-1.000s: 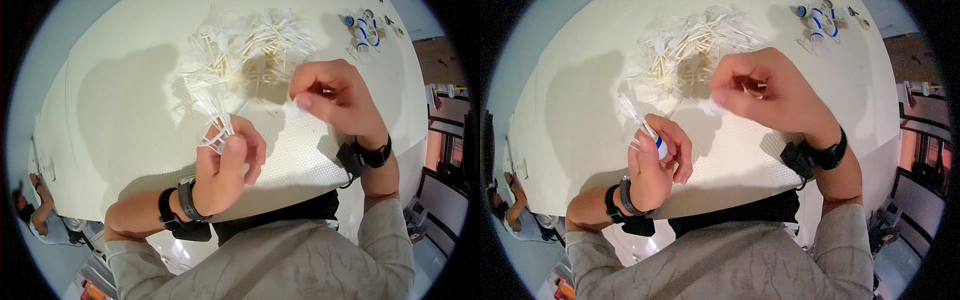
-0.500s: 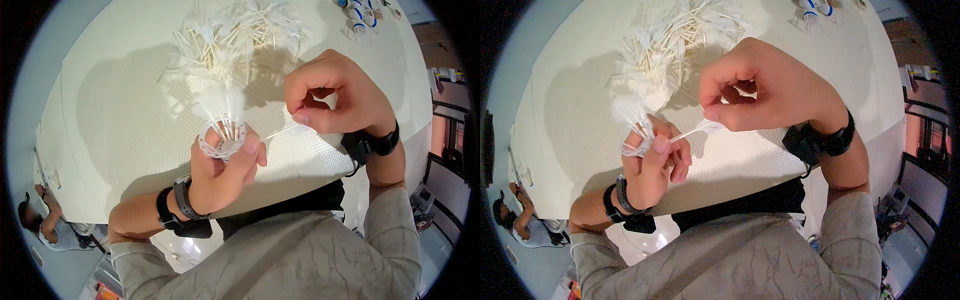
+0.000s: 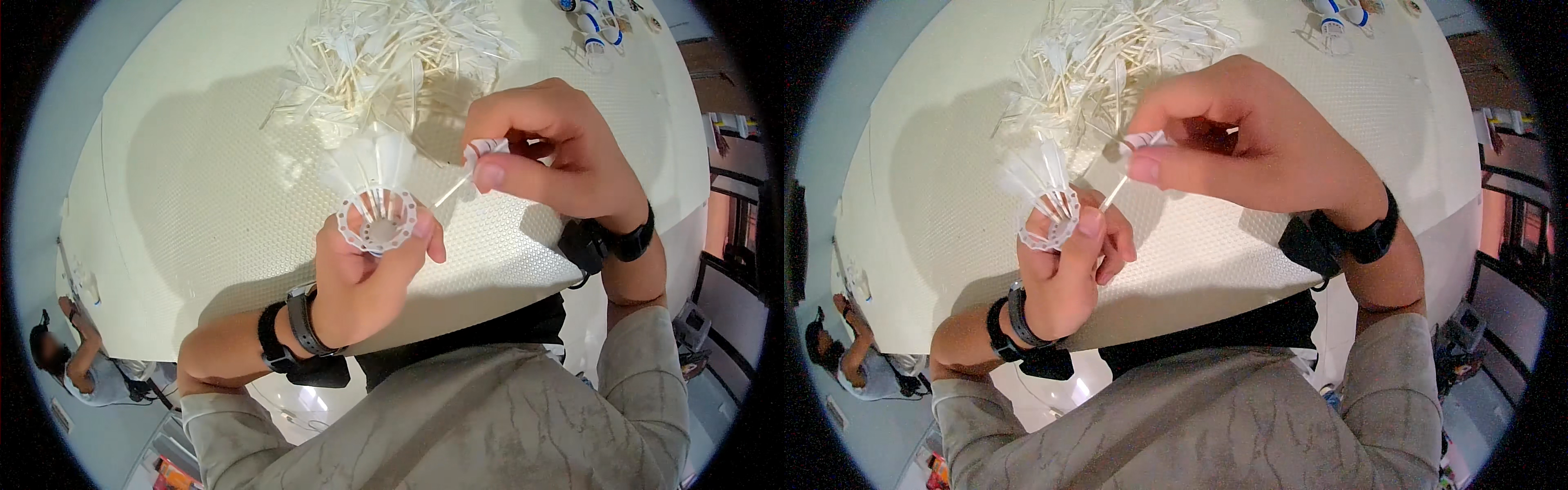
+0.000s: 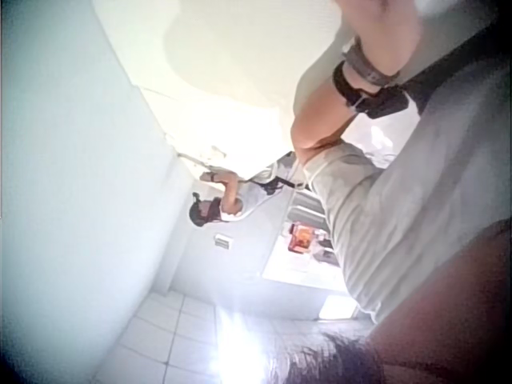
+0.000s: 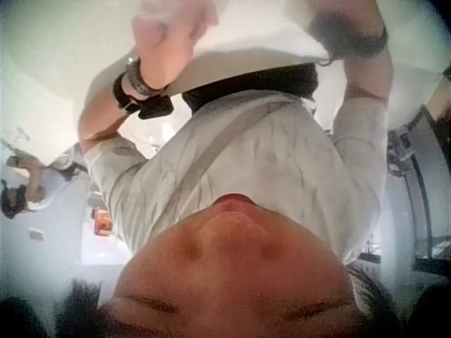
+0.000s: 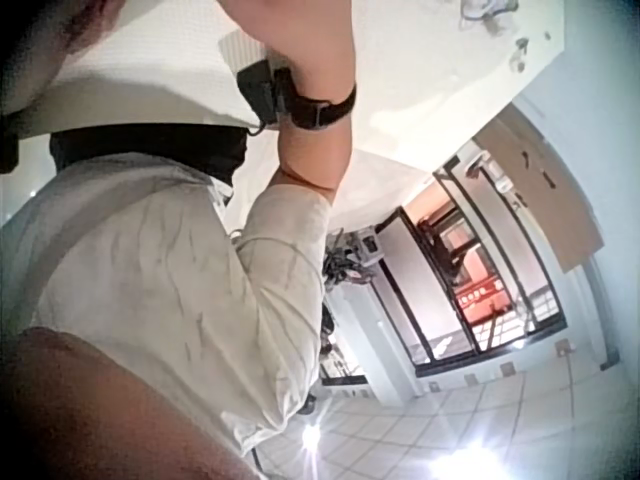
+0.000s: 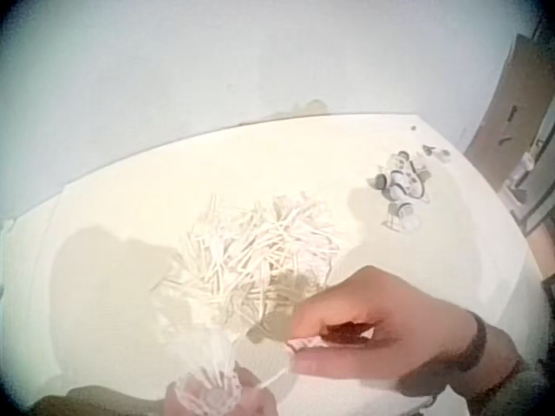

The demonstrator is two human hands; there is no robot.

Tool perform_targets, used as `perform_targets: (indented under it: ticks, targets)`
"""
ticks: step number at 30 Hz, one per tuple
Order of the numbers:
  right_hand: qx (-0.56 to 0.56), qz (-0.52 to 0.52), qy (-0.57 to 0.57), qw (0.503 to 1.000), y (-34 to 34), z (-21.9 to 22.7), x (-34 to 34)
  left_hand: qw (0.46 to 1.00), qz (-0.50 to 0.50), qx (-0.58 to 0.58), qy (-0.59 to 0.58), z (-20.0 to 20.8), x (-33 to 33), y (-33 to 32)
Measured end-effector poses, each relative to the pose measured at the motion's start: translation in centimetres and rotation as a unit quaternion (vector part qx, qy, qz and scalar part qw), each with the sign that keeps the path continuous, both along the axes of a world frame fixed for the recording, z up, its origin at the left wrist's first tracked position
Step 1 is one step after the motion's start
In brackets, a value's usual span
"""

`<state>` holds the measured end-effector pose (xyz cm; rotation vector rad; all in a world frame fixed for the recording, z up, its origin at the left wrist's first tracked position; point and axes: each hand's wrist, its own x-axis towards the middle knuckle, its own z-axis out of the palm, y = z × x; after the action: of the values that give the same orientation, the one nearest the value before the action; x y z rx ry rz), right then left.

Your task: The person picks up feathers one at a time from a pile and inserts them into the rim of a shuttlecock base by hand.

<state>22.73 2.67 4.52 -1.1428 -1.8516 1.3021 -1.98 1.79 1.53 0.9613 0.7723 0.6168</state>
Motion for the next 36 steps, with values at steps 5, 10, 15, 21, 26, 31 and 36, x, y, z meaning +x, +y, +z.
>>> perform_targets:
  ticks: [5, 10, 15, 21, 26, 31, 36]
  targets:
    - [0.027, -0.066, 0.026, 0.997, -0.4, 0.0, -0.5, 0.998, -0.015, 0.061, 0.023, -0.5, 0.0, -0.1]
    - [0.084, -0.089, 0.084, 0.989, -0.6, 0.2, -0.2, 0.968, -0.037, 0.234, 0.086, -0.8, 0.1, -0.3]
    - [0.17, -0.112, -0.006, 0.979, -1.5, 1.0, -0.2, 0.963, -0.031, 0.233, 0.133, -0.3, 0.3, -0.2]
    - [0.261, -0.099, -0.035, 0.96, -1.3, 1.4, -0.4, 0.976, -0.045, 0.188, 0.1, -0.2, 0.4, -0.5]
    - [0.332, -0.064, -0.077, 0.938, -0.9, 1.4, -0.4, 0.972, -0.058, 0.191, 0.125, 0.3, 0.6, -0.5]
    - [0.366, -0.069, -0.069, 0.926, -0.9, 1.6, -0.6, 0.969, -0.079, 0.199, 0.123, 0.2, 0.4, -0.6]
    - [0.39, -0.058, -0.111, 0.912, -1.0, 1.8, -0.3, 0.971, -0.087, 0.185, 0.12, 0.5, 0.5, -0.3]
